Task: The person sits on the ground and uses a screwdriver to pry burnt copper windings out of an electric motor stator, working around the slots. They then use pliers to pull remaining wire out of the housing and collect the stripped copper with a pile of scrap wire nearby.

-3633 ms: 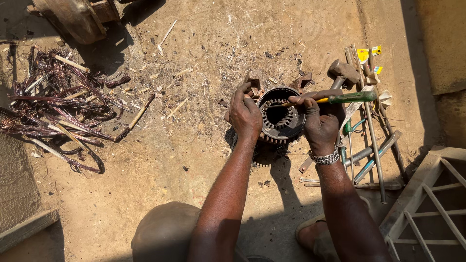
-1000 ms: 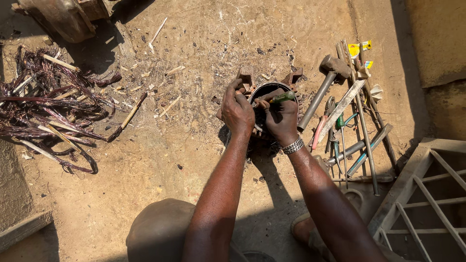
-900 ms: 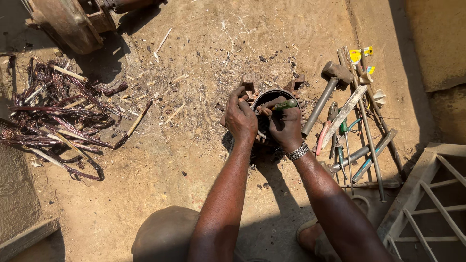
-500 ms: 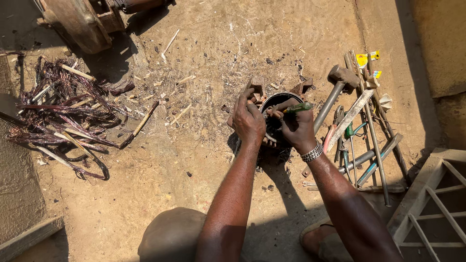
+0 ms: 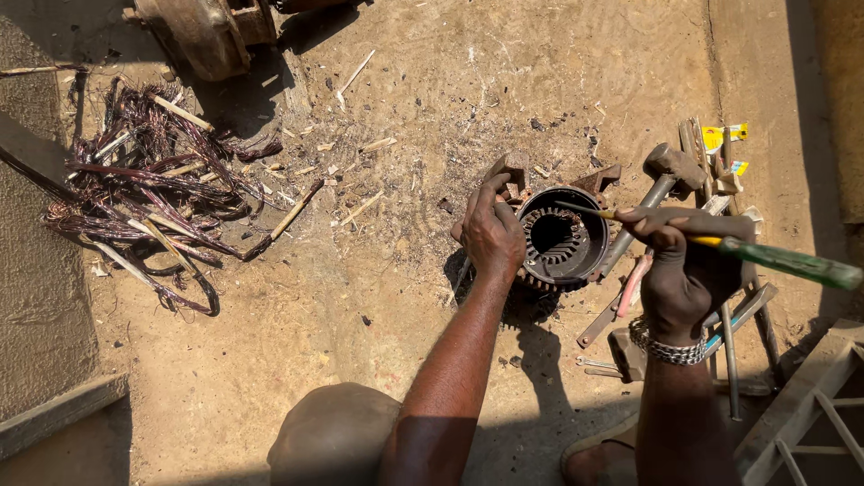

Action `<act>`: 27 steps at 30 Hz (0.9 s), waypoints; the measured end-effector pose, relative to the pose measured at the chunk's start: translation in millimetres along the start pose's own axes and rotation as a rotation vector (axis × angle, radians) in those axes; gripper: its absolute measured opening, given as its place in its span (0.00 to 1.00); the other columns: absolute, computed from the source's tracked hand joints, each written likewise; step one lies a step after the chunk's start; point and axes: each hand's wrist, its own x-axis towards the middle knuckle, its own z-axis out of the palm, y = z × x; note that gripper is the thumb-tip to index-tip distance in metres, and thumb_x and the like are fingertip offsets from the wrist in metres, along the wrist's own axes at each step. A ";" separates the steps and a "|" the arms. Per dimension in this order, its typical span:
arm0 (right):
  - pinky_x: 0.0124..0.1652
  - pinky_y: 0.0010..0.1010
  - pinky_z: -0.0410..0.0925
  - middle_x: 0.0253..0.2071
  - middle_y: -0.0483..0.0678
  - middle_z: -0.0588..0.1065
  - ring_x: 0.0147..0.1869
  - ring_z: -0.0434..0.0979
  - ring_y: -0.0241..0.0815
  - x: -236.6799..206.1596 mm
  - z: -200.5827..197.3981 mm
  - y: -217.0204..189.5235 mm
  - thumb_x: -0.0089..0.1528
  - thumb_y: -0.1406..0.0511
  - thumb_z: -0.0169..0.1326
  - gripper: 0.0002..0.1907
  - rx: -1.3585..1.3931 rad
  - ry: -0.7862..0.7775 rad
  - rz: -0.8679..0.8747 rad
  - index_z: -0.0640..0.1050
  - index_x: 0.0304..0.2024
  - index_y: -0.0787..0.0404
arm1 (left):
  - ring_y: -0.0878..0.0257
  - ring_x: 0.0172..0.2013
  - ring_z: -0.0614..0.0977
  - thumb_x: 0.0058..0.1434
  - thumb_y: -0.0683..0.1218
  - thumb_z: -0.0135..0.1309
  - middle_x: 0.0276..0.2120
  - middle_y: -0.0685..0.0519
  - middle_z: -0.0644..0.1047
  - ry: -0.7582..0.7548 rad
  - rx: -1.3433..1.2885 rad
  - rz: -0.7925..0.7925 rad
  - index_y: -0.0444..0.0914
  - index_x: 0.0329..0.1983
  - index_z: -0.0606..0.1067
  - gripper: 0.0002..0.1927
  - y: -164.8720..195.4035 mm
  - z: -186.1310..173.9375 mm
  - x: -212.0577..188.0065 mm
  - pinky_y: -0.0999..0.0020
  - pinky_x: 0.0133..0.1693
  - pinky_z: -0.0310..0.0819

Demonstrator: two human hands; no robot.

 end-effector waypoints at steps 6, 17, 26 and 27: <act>0.57 0.46 0.79 0.41 0.56 0.77 0.51 0.82 0.48 -8.3 -0.1 13.7 0.74 0.71 0.52 0.07 -0.184 -0.187 0.042 0.67 0.48 0.66 | 0.61 0.45 0.84 0.72 0.45 0.38 0.48 0.52 0.81 -0.005 -0.103 0.021 0.47 0.61 0.75 0.19 -5.4 6.5 -2.1 0.56 0.53 0.73; 0.57 0.42 0.80 0.43 0.55 0.78 0.54 0.84 0.48 -29.7 -0.5 26.4 0.73 0.71 0.52 0.07 -0.270 -0.176 0.010 0.67 0.49 0.66 | 0.59 0.44 0.86 0.73 0.44 0.38 0.49 0.48 0.82 -0.012 -0.079 0.019 0.44 0.61 0.74 0.18 -1.3 5.6 -1.6 0.58 0.46 0.79; 0.57 0.42 0.81 0.44 0.54 0.78 0.54 0.84 0.47 -41.2 0.8 35.2 0.73 0.69 0.53 0.08 -0.256 -0.173 -0.025 0.67 0.50 0.65 | 0.60 0.44 0.86 0.73 0.44 0.37 0.46 0.50 0.82 -0.013 -0.117 0.014 0.44 0.62 0.74 0.19 -3.3 6.5 -1.9 0.62 0.47 0.80; 0.56 0.42 0.81 0.43 0.53 0.78 0.54 0.84 0.47 -41.6 0.3 36.9 0.72 0.69 0.53 0.09 -0.266 -0.175 -0.036 0.67 0.49 0.65 | 0.60 0.43 0.86 0.73 0.44 0.38 0.45 0.50 0.82 0.004 -0.095 0.032 0.44 0.62 0.74 0.19 -2.8 6.1 -1.6 0.61 0.48 0.78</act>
